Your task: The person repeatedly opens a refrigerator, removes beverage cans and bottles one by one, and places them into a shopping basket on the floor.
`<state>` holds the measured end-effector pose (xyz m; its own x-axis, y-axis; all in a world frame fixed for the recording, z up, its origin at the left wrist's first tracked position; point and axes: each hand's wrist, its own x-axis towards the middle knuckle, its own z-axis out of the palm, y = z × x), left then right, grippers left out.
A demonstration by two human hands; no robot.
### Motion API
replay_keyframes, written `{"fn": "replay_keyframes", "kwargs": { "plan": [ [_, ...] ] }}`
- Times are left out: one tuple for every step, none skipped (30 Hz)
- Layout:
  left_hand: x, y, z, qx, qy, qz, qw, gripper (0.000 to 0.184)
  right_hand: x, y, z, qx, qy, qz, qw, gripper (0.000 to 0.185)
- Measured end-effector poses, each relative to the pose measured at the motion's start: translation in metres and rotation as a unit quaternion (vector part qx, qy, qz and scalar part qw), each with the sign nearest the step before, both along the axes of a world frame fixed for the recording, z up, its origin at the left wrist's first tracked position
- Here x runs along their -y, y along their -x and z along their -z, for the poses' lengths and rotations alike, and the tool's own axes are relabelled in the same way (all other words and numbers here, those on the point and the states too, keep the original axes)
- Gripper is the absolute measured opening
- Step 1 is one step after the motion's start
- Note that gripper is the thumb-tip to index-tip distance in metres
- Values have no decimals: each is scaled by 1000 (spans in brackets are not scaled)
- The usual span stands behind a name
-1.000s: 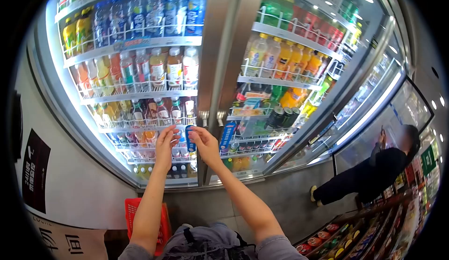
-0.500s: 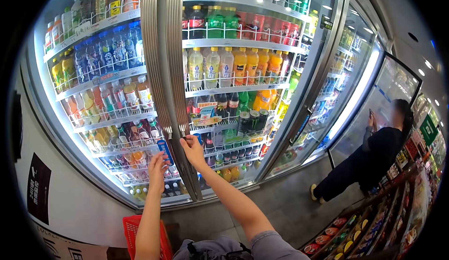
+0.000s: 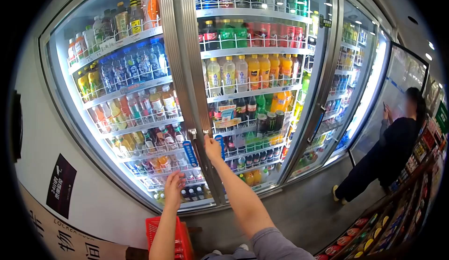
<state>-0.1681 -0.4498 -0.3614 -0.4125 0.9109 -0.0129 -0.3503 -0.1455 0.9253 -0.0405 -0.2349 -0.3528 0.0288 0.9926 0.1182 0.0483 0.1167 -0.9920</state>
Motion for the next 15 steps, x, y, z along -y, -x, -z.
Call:
{"fn": "replay_keyframes", "kwargs": {
  "plan": [
    [0,5,-5,7,-7,13,1000,29,2,1,1,-6,2,11,1000,57],
    [2,8,-11,3,-8,19,1000,29,7,0,4,-9,3,17,1000,57],
    [0,14,-13,7,-7,25,1000,29,17,-5,7,9,7,27,1000,56],
    [-4,18,-13,-17,-10,35,999,29,30,-14,9,33,11,36,999,55],
    [-9,18,-10,-36,-16,43,998,29,44,-25,13,48,9,40,998,55],
    [-15,15,-14,-36,-21,61,997,30,64,-36,6,31,7,27,999,52],
    [-19,8,-23,-42,-31,81,995,30,84,-45,-7,9,4,13,1000,49],
    [-28,1,-31,-53,-41,95,993,32,107,-52,-25,23,54,30,998,47],
    [-34,-8,-35,-69,-45,112,990,33,115,-60,-19,21,57,39,997,47],
    [-43,-14,-36,-76,-60,127,987,34,123,-69,-10,53,-1,64,997,44],
    [-53,-23,-37,-82,-74,144,983,36,132,-78,-3,86,-58,90,990,42],
    [-53,-34,-50,-90,-66,154,982,37,156,-84,-20,85,-71,135,985,30],
    [-55,-43,-58,-93,-70,174,978,37,170,-90,-27,84,-66,149,983,30],
    [-57,-54,-64,-88,-76,192,975,37,178,-96,-33,53,-108,186,975,25],
    [-59,-63,-69,-84,-82,209,971,38,187,-100,-43,20,-153,222,963,21]
  ]
}}
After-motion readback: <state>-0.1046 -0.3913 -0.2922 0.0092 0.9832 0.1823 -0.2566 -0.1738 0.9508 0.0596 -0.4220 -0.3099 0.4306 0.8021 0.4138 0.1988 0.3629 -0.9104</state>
